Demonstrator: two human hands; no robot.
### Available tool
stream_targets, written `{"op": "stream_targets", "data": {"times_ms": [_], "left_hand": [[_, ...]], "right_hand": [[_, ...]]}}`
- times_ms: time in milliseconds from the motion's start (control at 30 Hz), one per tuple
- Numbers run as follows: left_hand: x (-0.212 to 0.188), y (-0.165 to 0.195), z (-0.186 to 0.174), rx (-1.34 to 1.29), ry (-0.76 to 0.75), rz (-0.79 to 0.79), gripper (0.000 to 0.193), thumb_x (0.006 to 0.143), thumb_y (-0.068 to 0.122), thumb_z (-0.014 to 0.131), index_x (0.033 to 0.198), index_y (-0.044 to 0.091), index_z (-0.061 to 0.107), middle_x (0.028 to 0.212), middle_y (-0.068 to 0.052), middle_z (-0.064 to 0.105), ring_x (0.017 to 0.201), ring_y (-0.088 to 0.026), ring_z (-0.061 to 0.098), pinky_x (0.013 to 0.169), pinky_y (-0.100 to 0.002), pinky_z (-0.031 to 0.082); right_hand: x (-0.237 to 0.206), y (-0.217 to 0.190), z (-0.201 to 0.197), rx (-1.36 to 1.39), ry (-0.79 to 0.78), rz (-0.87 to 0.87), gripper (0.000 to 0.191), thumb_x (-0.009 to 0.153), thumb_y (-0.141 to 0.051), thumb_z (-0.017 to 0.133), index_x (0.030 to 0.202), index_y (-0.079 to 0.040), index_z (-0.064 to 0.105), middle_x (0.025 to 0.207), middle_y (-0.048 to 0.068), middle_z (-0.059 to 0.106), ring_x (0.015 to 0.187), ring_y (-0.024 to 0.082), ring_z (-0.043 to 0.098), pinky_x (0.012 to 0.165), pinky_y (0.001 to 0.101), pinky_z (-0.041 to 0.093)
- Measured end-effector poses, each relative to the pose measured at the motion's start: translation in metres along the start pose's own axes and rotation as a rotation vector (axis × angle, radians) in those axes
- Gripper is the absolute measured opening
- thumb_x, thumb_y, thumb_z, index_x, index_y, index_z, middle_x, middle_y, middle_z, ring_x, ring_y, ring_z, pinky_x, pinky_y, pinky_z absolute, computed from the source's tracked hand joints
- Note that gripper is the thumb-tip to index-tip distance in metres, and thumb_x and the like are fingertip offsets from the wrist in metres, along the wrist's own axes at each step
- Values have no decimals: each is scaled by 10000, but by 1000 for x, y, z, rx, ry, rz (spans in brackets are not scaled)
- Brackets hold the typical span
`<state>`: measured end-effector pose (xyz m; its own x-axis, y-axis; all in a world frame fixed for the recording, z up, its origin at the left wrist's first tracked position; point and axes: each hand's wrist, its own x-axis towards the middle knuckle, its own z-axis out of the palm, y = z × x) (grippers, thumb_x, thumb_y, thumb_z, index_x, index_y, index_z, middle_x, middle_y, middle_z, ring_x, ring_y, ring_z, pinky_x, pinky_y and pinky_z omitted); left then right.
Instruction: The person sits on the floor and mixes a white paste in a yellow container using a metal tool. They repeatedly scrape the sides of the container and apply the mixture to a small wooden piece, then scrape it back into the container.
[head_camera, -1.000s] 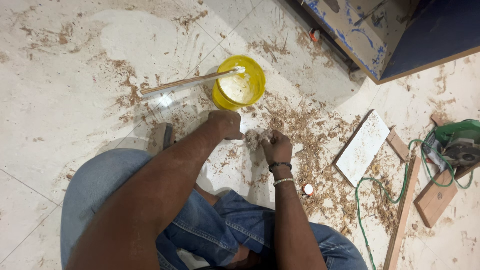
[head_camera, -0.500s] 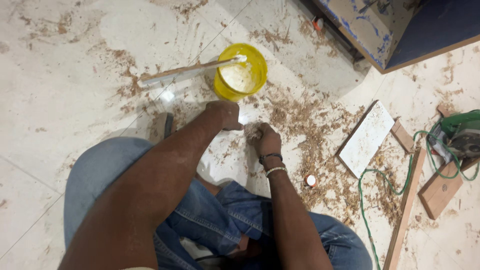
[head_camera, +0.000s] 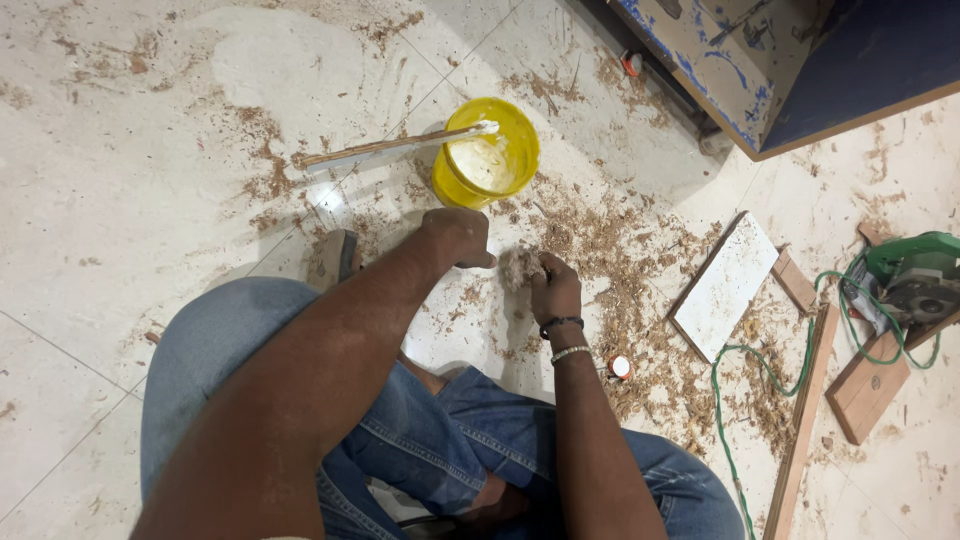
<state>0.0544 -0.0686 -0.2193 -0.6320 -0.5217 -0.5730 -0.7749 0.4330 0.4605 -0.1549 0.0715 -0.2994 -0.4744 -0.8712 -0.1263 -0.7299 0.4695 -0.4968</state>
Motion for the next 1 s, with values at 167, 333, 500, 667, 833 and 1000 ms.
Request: {"op": "stream_targets", "data": {"times_ms": [167, 333, 500, 667, 833, 1000], "left_hand": [[4, 2, 0, -1, -11, -15, 659, 887, 589, 712, 1264, 49, 680, 1298, -141, 696, 1177, -294, 679, 969, -503, 550], [8, 1, 5, 14, -14, -27, 677, 879, 597, 722, 1269, 45, 670, 1291, -145, 690, 1176, -298, 674, 968, -507, 546], [9, -3, 7, -36, -16, -6, 629, 872, 585, 706, 1214, 58, 730, 1258, -115, 733, 1159, -277, 699, 974, -496, 554], [11, -2, 7, -2, -40, -38, 656, 881, 594, 709, 1246, 48, 695, 1274, -134, 713, 1161, -284, 695, 973, -501, 555], [10, 0, 6, 24, -8, -24, 687, 888, 592, 717, 1291, 39, 657, 1318, -158, 678, 1206, -301, 666, 996, -521, 534], [8, 3, 3, 51, -60, -50, 732, 909, 606, 706, 1333, 17, 618, 1343, -180, 660, 1213, -313, 662, 1002, -527, 532]], "right_hand": [[1, 4, -3, -28, -5, -16, 456, 776, -88, 755, 1229, -77, 707, 1093, 173, 754, 968, 304, 752, 888, 383, 582], [-3, -9, -6, -211, -46, 124, 315, 763, -154, 826, 1056, -64, 749, 981, 158, 771, 918, 319, 742, 855, 407, 587], [-6, -20, -12, -228, -107, 252, 305, 762, -214, 853, 1003, -81, 723, 954, 124, 766, 895, 280, 737, 824, 410, 580], [-3, -19, -4, -127, -90, 71, 360, 766, -132, 825, 1099, -66, 705, 1049, 156, 694, 912, 291, 728, 826, 387, 610], [-3, -17, 17, -205, -62, -349, 502, 660, -106, 864, 1118, -52, 667, 997, 178, 701, 967, 389, 670, 903, 449, 550], [-8, -13, 16, -204, -133, -256, 398, 724, -112, 817, 1097, -103, 678, 951, 153, 715, 916, 358, 692, 942, 441, 548]]}}
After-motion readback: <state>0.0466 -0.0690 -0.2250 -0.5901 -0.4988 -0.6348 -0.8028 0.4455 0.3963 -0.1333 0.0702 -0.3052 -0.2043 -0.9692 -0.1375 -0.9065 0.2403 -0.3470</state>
